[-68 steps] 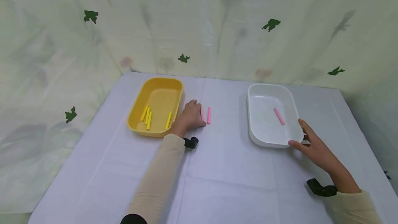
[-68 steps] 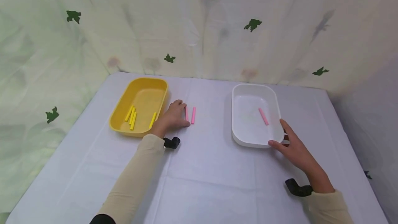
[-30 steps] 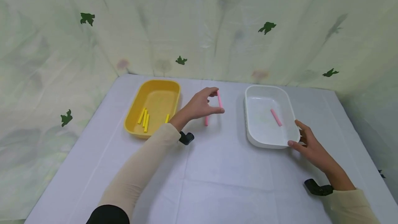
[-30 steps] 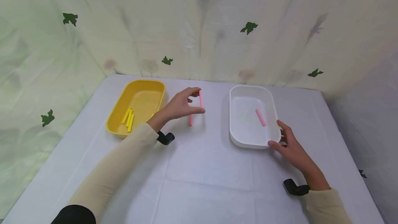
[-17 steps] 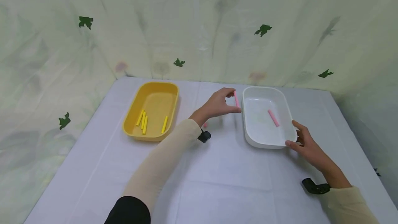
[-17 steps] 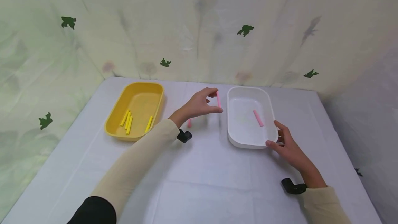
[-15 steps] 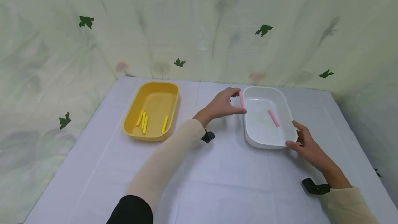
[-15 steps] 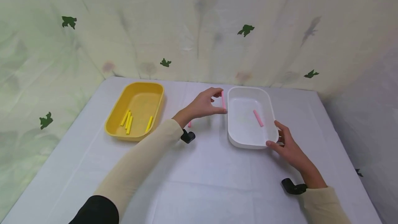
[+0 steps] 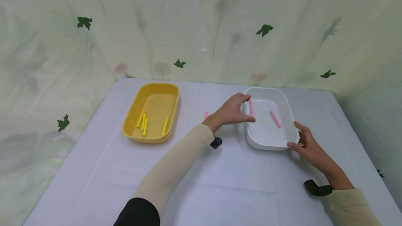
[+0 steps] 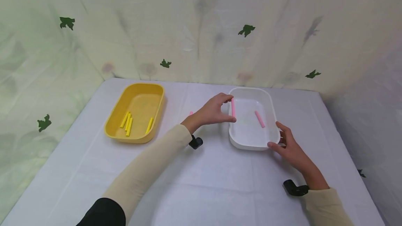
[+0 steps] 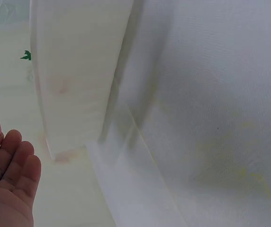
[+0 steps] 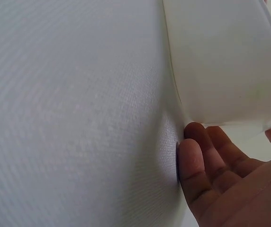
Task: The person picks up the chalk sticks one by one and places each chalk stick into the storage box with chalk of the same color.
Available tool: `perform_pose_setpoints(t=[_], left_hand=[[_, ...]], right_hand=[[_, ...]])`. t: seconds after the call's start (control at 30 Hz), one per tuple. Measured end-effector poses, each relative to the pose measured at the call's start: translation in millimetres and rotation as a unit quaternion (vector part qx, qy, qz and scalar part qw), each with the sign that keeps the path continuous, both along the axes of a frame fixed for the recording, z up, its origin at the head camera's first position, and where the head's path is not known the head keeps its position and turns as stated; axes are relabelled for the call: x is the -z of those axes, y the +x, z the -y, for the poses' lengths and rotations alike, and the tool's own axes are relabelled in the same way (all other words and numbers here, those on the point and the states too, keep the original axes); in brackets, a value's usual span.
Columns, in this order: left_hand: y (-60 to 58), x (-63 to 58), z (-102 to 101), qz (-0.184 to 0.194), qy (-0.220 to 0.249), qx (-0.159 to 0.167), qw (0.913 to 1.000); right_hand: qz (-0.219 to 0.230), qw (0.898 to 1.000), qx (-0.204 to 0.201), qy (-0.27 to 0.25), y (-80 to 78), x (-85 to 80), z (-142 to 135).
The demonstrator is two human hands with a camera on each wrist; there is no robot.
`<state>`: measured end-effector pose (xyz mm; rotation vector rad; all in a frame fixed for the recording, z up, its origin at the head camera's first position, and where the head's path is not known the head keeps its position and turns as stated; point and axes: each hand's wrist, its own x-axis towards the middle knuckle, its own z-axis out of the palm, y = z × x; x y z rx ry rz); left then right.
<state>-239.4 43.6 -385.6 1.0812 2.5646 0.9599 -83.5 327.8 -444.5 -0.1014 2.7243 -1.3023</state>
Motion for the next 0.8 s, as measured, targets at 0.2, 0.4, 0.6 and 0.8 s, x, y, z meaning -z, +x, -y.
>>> perform_pose_setpoints(t=[0.2,0.4,0.6,0.8], left_hand=[[-2.5,2.5,0,0.0,-0.009,-0.002,1.0],[-1.7,9.7,0,0.014,-0.023,-0.011,0.9996],[-2.5,13.6,1,0.011,-0.026,-0.019,0.9994],[-2.6,17.7,0,0.015,-0.034,-0.023,0.9991]], right_hand=[[-0.004,1.0,-0.001,0.001,0.0,0.0,-1],[-0.003,1.0,-0.003,-0.005,0.5,-0.2,0],[-0.004,1.0,0.0,-0.01,0.4,-1.0,1],[-0.003,1.0,0.006,-0.001,1.6,-0.8,1]])
